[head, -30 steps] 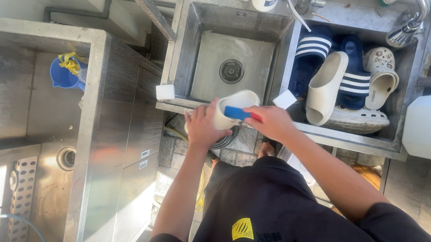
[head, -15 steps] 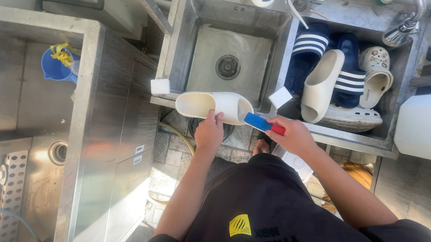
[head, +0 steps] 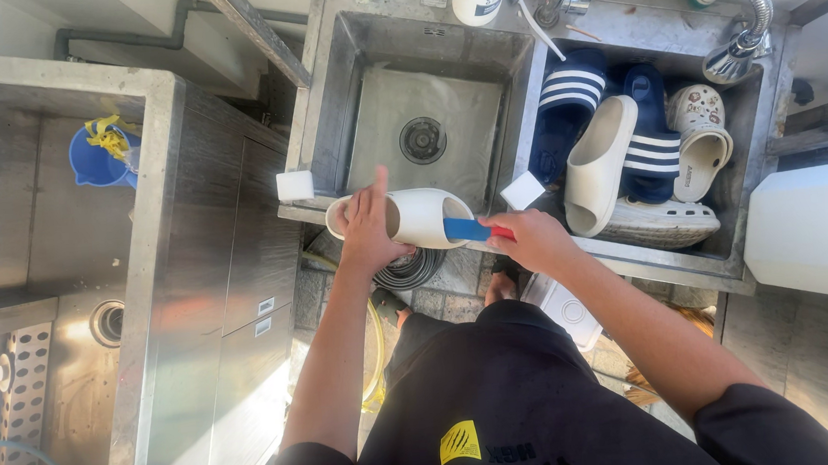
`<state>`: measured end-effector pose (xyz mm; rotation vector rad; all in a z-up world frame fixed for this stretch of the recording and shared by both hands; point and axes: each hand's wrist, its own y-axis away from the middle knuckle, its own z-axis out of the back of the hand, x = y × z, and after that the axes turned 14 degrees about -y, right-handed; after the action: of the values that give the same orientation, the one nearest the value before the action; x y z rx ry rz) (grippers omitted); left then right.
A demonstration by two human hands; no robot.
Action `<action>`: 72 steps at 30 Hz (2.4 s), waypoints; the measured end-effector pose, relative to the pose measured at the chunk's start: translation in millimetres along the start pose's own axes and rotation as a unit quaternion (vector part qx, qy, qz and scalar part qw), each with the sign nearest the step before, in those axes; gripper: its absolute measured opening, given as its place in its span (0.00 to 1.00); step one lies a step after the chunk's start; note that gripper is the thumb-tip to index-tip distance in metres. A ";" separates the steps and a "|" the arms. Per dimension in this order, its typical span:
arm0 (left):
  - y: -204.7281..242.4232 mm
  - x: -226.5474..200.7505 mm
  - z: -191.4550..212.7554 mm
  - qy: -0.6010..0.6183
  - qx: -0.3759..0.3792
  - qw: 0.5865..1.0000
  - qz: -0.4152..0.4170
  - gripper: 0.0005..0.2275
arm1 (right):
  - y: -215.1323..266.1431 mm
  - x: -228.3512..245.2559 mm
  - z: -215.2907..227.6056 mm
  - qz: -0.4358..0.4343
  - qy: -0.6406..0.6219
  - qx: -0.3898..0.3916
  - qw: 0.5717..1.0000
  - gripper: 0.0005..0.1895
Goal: The person cleans a white slide sandal using a white sponge and a blue brush. They scrub the interior and exterior surfaces of the slide over a stainless steel sink.
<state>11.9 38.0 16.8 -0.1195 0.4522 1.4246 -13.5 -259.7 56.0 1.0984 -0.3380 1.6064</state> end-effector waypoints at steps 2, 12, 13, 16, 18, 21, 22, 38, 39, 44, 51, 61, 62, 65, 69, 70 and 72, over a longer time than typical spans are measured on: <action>-7.6 -1.0 -0.5 -0.054 0.046 0.997 -0.014 0.49 | -13.5 -7.6 -6.8 0.042 -0.009 0.009 0.999 0.20; -11.2 3.8 1.5 -0.007 0.060 0.998 -0.005 0.48 | -29.7 -23.9 -46.9 0.117 -0.063 -0.089 0.987 0.17; -12.2 4.1 1.6 -0.006 0.063 0.998 -0.002 0.48 | -17.9 -29.2 -34.6 0.099 -0.060 -0.086 0.990 0.17; -14.2 2.7 0.6 -0.022 0.076 0.997 0.004 0.49 | -8.8 -32.6 -24.6 0.049 -0.052 -0.084 0.994 0.17; -12.9 4.5 -0.8 -0.025 0.074 0.997 0.002 0.49 | -12.5 -35.8 -26.6 0.040 -0.057 -0.084 0.994 0.16; -14.8 6.4 -2.5 -0.014 0.060 0.998 -0.005 0.48 | -24.1 -43.2 -26.7 0.047 -0.081 -0.076 0.993 0.16; -14.2 5.2 -2.5 -0.014 0.060 0.998 0.001 0.48 | -23.4 -43.3 -24.3 0.041 -0.093 -0.061 0.993 0.17; -14.8 1.0 7.4 -0.017 0.086 0.996 0.008 0.48 | -36.4 -15.8 -31.7 0.185 0.019 -0.160 0.970 0.15; -16.6 0.6 9.1 -0.019 0.088 0.996 0.006 0.48 | -30.3 -22.6 -23.3 0.145 0.018 -0.141 0.979 0.15; -16.2 0.4 8.7 -0.018 0.095 0.995 -0.006 0.48 | -29.4 -24.1 -22.6 0.107 0.018 -0.109 0.988 0.16; -15.7 -0.5 2.7 -0.019 0.092 0.995 0.013 0.49 | -30.3 -7.5 -14.6 -0.026 -0.025 -0.022 0.999 0.19; -14.2 2.8 -0.2 -0.024 0.073 0.997 0.008 0.48 | -29.9 -14.6 -26.7 0.071 0.011 -0.031 0.997 0.18; -15.4 2.2 -0.4 -0.023 0.072 0.997 0.010 0.48 | -29.8 -15.3 -27.0 0.100 0.006 -0.030 0.995 0.18; -15.6 2.1 -0.8 -0.021 0.073 0.997 0.006 0.48 | -6.3 -23.4 -9.4 0.032 0.052 -0.030 0.998 0.18; -18.4 1.4 -1.7 -0.020 0.063 0.998 0.006 0.48 | 8.2 -33.0 3.4 0.064 0.064 -0.111 0.990 0.16; -16.9 1.9 -2.1 -0.019 0.065 0.998 0.007 0.48 | 7.7 -30.7 -10.9 0.060 0.061 -0.123 0.989 0.15; -12.1 2.2 -3.4 -0.012 0.069 0.997 0.009 0.48 | 16.6 -30.3 -26.4 0.070 0.046 -0.132 0.988 0.15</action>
<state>23.1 36.9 10.6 0.0133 0.5317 1.4071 -41.7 -265.5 23.5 0.8102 -0.5589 1.6748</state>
